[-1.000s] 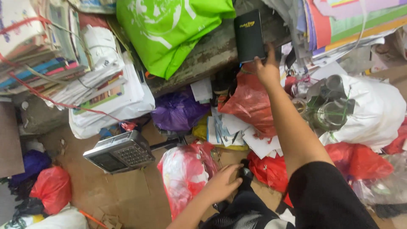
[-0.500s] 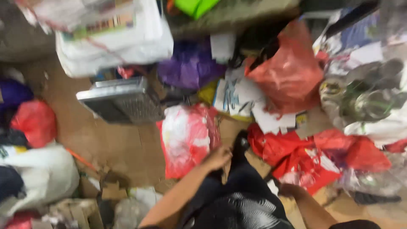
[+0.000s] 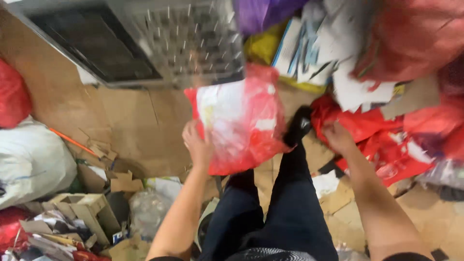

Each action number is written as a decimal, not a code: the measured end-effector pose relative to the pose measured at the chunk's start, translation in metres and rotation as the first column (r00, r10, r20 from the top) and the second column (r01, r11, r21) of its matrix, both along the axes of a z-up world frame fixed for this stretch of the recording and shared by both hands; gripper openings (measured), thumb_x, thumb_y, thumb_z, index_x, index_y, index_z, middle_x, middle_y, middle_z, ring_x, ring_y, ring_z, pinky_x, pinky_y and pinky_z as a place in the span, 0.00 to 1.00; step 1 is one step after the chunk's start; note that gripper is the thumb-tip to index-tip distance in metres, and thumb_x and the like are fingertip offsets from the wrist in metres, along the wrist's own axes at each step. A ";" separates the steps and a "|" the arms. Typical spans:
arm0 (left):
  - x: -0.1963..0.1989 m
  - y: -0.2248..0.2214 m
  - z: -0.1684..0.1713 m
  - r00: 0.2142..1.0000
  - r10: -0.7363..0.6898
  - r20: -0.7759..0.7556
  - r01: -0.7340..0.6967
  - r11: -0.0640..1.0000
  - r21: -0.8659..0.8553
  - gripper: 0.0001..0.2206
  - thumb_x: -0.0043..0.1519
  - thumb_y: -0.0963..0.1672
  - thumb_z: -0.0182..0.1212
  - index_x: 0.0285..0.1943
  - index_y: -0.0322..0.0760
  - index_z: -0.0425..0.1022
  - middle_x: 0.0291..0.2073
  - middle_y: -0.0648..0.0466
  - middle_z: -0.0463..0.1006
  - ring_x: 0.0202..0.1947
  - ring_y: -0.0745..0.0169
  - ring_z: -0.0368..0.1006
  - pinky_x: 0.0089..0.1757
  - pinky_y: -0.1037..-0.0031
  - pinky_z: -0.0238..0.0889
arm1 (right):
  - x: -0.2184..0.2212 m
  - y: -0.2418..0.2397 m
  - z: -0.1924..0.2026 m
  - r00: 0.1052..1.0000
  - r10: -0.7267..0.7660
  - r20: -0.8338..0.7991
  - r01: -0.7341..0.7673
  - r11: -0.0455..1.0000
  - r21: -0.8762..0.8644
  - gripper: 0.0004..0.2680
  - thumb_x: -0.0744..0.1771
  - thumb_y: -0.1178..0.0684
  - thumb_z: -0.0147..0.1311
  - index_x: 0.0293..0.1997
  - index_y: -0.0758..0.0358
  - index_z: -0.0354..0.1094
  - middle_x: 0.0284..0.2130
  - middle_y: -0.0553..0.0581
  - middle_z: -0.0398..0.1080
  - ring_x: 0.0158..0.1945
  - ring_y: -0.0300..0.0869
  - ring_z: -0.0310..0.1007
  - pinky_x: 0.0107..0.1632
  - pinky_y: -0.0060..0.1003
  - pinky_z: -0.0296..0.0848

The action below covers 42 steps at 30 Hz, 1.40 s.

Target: Weighing bags of paper scraps and recording the weights in a notebook.

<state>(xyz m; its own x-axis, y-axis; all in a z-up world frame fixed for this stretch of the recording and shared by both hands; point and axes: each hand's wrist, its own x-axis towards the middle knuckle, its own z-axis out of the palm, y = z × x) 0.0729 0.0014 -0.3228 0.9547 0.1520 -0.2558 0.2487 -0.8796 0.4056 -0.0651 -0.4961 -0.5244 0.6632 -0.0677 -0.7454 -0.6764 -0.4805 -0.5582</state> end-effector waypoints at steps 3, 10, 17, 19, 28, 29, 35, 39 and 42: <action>0.002 0.071 -0.065 0.992 0.111 0.058 -0.105 0.990 -0.096 0.25 0.67 0.48 0.56 0.73 0.37 0.61 0.67 0.41 0.64 0.68 0.39 0.57 0.65 0.54 0.49 | 0.058 0.085 0.019 0.994 -0.092 0.061 0.091 0.996 0.023 0.16 0.70 0.45 0.52 0.58 0.68 0.67 0.47 0.65 0.75 0.50 0.49 0.74 0.53 0.42 0.70; 0.034 0.101 -0.129 0.681 0.349 -0.643 -0.706 0.544 -0.453 0.29 0.66 0.55 0.44 0.76 0.48 0.53 0.70 0.54 0.61 0.67 0.55 0.56 0.60 0.56 0.50 | 0.063 0.201 -0.032 0.825 -0.561 -0.069 0.546 0.758 0.358 0.15 0.72 0.45 0.48 0.63 0.62 0.67 0.45 0.59 0.69 0.46 0.47 0.65 0.48 0.45 0.65; 0.010 0.108 -0.185 0.696 0.312 -0.647 -0.717 0.338 -0.609 0.31 0.65 0.58 0.46 0.74 0.44 0.56 0.69 0.51 0.65 0.67 0.56 0.62 0.63 0.62 0.55 | -0.005 0.218 -0.132 0.588 -0.687 -0.427 0.701 0.169 0.693 0.12 0.74 0.44 0.49 0.55 0.63 0.65 0.44 0.55 0.73 0.48 0.44 0.73 0.51 0.41 0.73; 0.013 0.123 -0.196 0.697 0.259 -0.669 -0.716 0.311 -0.625 0.31 0.66 0.58 0.47 0.72 0.39 0.61 0.66 0.49 0.70 0.64 0.56 0.67 0.62 0.63 0.58 | -0.007 0.214 -0.133 0.639 -0.691 -0.339 0.667 0.278 0.691 0.11 0.73 0.45 0.50 0.56 0.62 0.65 0.46 0.54 0.72 0.49 0.43 0.73 0.52 0.41 0.73; 0.047 0.127 -0.185 0.684 0.180 -0.707 -0.706 0.405 -0.581 0.37 0.62 0.63 0.43 0.74 0.41 0.61 0.65 0.54 0.72 0.63 0.59 0.69 0.60 0.64 0.62 | 0.015 0.240 -0.064 0.595 -0.635 -0.492 0.727 0.166 0.666 0.19 0.70 0.39 0.49 0.62 0.61 0.66 0.55 0.54 0.71 0.56 0.44 0.72 0.60 0.43 0.70; 0.049 0.123 -0.185 0.669 0.205 -0.715 -0.721 0.413 -0.556 0.38 0.61 0.63 0.42 0.75 0.42 0.59 0.67 0.54 0.70 0.64 0.59 0.67 0.60 0.63 0.61 | 0.028 0.241 -0.047 0.512 -0.635 -0.578 0.771 0.042 0.636 0.22 0.69 0.34 0.46 0.62 0.60 0.66 0.56 0.54 0.72 0.57 0.44 0.72 0.61 0.43 0.70; 0.032 0.124 -0.188 0.714 0.177 -0.678 -0.692 0.324 -0.645 0.39 0.62 0.64 0.45 0.76 0.40 0.60 0.72 0.52 0.65 0.70 0.55 0.61 0.65 0.62 0.53 | 0.072 0.209 -0.014 0.560 -0.535 -0.633 0.736 -0.029 0.676 0.38 0.66 0.16 0.36 0.74 0.59 0.52 0.64 0.58 0.62 0.65 0.52 0.62 0.67 0.53 0.63; 0.029 0.112 -0.172 0.626 0.250 -0.739 -0.767 0.370 -0.524 0.41 0.58 0.65 0.45 0.75 0.44 0.59 0.72 0.54 0.65 0.70 0.55 0.61 0.64 0.60 0.52 | 0.103 0.211 0.020 0.733 -0.499 -0.462 0.598 0.150 0.787 0.40 0.62 0.17 0.34 0.78 0.52 0.40 0.75 0.59 0.52 0.75 0.54 0.56 0.72 0.56 0.59; 0.025 0.107 -0.166 0.594 0.248 -0.765 -0.787 0.374 -0.490 0.44 0.54 0.67 0.42 0.76 0.46 0.57 0.72 0.54 0.63 0.69 0.53 0.60 0.62 0.54 0.52 | 0.098 0.215 0.014 0.750 -0.472 -0.463 0.592 0.168 0.788 0.41 0.62 0.16 0.35 0.79 0.52 0.38 0.75 0.59 0.51 0.75 0.55 0.55 0.72 0.58 0.58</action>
<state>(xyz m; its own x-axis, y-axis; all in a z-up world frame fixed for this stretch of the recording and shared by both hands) 0.0978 0.1080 -0.4884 0.4053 0.0646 -0.9119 0.9072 0.0949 0.4099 0.0328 -0.2809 -0.5106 0.6768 0.3206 -0.6627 -0.6277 0.7217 -0.2919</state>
